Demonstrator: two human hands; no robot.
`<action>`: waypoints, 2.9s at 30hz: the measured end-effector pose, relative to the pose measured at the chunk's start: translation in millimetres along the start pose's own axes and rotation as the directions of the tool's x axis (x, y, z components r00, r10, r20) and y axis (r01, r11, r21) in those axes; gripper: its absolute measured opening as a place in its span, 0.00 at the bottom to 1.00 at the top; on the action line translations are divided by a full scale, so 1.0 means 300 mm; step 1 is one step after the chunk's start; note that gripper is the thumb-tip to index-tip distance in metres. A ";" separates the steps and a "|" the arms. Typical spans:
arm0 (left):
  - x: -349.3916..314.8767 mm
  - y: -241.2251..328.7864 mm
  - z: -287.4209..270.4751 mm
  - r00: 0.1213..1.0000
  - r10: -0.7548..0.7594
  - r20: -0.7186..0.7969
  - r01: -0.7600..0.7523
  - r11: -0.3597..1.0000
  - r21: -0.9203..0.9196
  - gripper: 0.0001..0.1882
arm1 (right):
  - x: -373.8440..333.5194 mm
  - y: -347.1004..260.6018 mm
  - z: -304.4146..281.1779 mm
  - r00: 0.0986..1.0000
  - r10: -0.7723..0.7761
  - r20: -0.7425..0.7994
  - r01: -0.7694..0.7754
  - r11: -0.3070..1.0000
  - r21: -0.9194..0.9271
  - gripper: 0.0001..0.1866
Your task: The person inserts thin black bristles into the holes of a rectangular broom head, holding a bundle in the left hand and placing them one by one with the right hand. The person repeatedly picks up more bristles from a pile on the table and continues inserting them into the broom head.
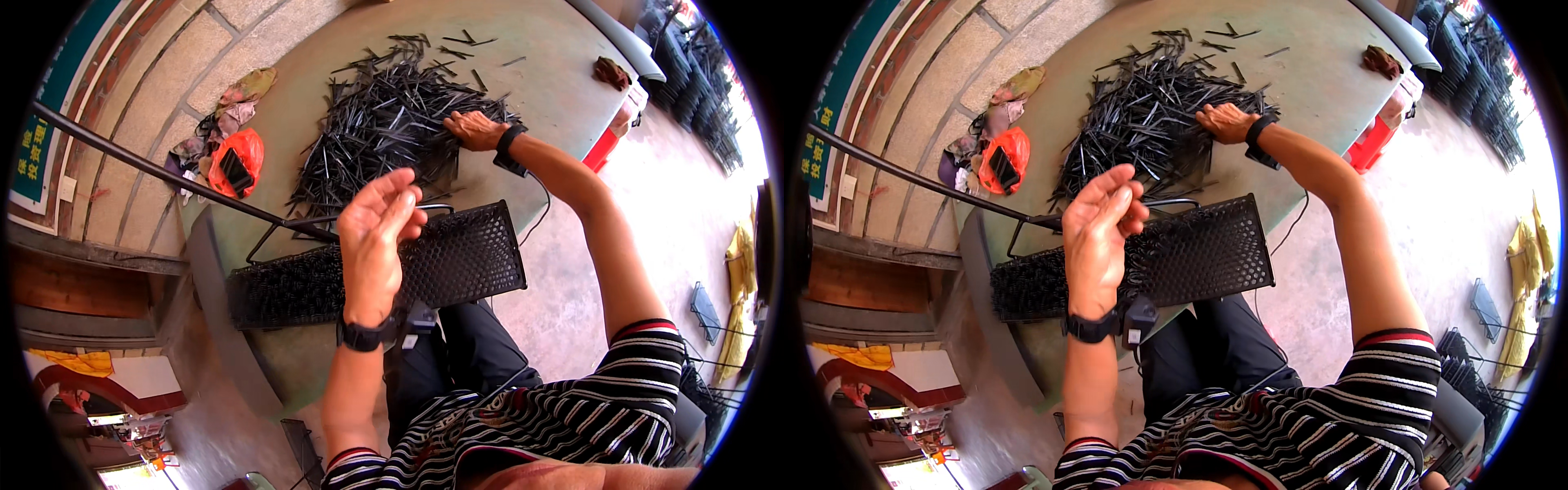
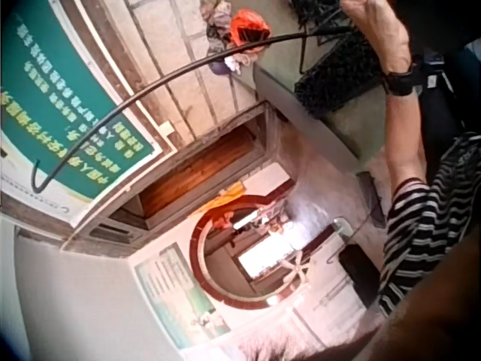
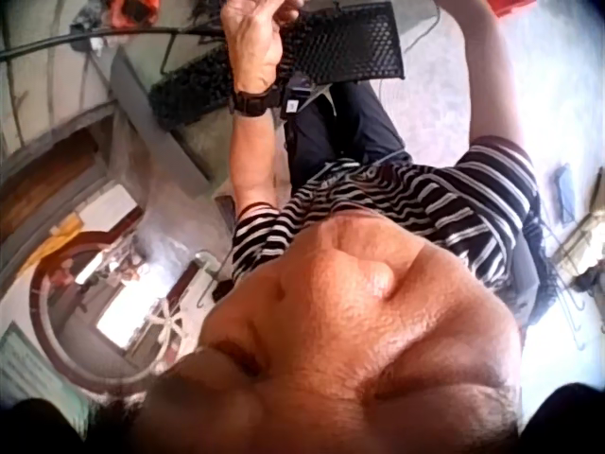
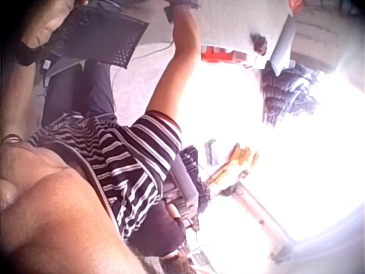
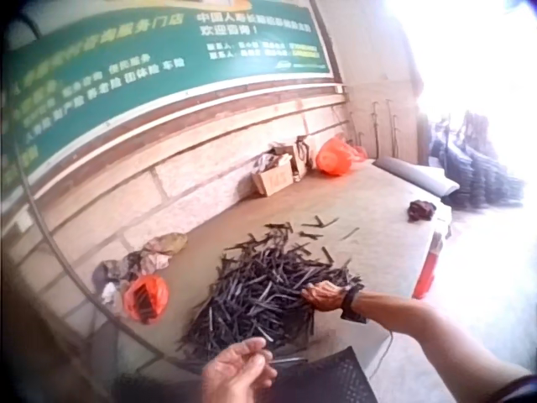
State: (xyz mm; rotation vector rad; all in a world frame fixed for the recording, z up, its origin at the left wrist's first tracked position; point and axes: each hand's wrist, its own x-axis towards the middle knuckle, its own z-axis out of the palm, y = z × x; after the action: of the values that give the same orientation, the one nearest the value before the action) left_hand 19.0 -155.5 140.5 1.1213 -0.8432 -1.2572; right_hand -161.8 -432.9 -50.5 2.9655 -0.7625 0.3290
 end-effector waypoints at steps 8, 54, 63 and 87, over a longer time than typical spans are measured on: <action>0.151 -0.130 -0.042 0.948 -0.307 0.087 0.319 0.904 -0.285 0.15 | 0.091 -0.011 -0.167 0.995 -0.097 -0.037 0.100 0.991 0.086 0.17; 0.432 -0.469 0.281 0.876 -0.331 0.351 0.136 0.867 0.479 0.35 | -0.344 -0.232 -0.038 0.655 0.708 -0.263 -0.276 0.549 0.789 0.17; 0.510 -0.606 0.234 0.890 -0.185 0.416 0.034 0.938 0.344 0.34 | -0.339 -0.247 -0.038 0.614 0.697 -0.369 -0.274 0.628 0.729 0.27; 0.574 -0.283 0.150 0.902 -0.269 0.338 0.222 0.960 0.172 0.23 | -0.055 -0.122 -0.340 0.903 0.352 -0.249 -0.044 0.650 0.759 0.18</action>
State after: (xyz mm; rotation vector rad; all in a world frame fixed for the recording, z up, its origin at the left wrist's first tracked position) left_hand -21.1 -328.8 55.5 1.1444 -1.0935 -1.6729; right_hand -177.7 -381.6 45.1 3.2963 -1.1187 1.5344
